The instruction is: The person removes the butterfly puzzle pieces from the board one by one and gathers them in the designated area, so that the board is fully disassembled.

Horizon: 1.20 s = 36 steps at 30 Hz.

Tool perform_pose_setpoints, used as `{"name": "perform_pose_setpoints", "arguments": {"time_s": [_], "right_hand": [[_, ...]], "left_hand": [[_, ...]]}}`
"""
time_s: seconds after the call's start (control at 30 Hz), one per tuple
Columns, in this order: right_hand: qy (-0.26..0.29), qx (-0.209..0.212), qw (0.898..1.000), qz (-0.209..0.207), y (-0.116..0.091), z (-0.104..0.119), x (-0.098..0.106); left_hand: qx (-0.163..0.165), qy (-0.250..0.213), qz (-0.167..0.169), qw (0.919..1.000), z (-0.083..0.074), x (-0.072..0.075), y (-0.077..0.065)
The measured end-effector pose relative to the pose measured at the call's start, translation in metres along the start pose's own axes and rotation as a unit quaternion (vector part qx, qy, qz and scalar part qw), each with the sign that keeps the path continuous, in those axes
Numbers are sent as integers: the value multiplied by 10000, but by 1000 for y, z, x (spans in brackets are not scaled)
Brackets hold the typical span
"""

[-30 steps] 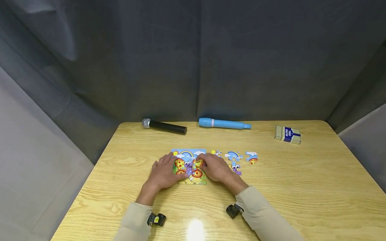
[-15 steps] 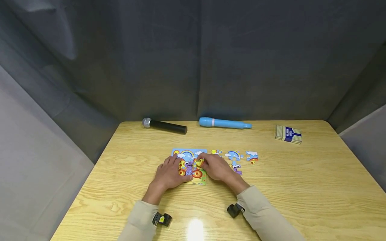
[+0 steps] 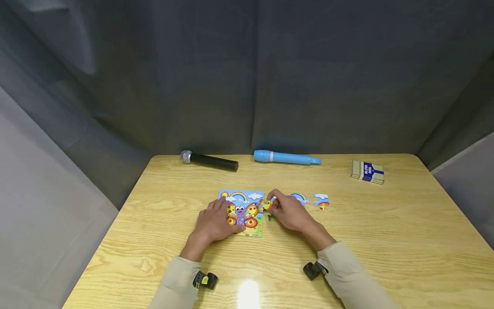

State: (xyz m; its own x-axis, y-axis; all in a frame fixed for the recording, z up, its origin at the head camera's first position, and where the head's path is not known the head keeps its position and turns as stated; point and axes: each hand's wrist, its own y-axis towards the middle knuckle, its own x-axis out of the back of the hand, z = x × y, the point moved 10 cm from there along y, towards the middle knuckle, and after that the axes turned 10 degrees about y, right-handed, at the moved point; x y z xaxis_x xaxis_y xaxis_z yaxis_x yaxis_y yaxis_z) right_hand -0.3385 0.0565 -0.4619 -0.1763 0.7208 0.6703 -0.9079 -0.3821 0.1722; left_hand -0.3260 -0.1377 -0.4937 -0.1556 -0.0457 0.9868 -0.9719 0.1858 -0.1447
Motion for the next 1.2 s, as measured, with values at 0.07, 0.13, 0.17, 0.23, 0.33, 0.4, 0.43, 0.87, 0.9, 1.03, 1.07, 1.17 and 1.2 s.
{"name": "perform_pose_setpoints", "arguments": {"time_s": [0.07, 0.13, 0.17, 0.23, 0.33, 0.4, 0.43, 0.87, 0.9, 1.03, 1.07, 1.17, 1.2], "right_hand": [[-33, 114, 9999, -39, -3, -1, 5], [-79, 163, 9998, -66, -6, -4, 10], [-99, 166, 9998, -87, -8, -5, 12], [-142, 129, 9997, -115, -11, -9, 18], [-155, 50, 9997, -184, -16, -15, 25], [-149, -8, 9997, -183, -19, -19, 29], [-122, -13, 9998, -157, -20, -21, 30], [-65, -301, 9995, -104, -35, -40, 51], [-83, -290, 9994, -145, -37, -41, 54], [-125, -333, 9990, -276, -42, -48, 63], [-128, -372, 9988, -284, -44, -51, 65], [-50, -553, 9981, -275, -49, -58, 70], [-24, -639, 9976, -275, -50, -60, 72]], "left_hand": [[26, 33, 11, 10000, 1, -1, 0], [26, 41, 22, 10000, 2, -1, 0], [27, 37, 31, 10000, 2, -2, 0], [10, -25, 9, 10000, 2, -2, 0], [-2, -105, -48, 9999, 1, -1, 1], [-9, -183, -126, 9998, 1, 2, 1], [0, -220, -162, 9996, 1, 3, 1], [-8, -894, -390, 9952, 13, 8, 2], [-46, -916, -382, 9950, 14, 7, 2], [-214, -1071, -329, 9935, 21, 8, 3], [-227, -1100, -293, 9932, 24, 7, 4], [-223, -1216, -136, 9922, 32, 6, 6], [-213, -1246, -85, 9919, 35, 5, 6]]}}
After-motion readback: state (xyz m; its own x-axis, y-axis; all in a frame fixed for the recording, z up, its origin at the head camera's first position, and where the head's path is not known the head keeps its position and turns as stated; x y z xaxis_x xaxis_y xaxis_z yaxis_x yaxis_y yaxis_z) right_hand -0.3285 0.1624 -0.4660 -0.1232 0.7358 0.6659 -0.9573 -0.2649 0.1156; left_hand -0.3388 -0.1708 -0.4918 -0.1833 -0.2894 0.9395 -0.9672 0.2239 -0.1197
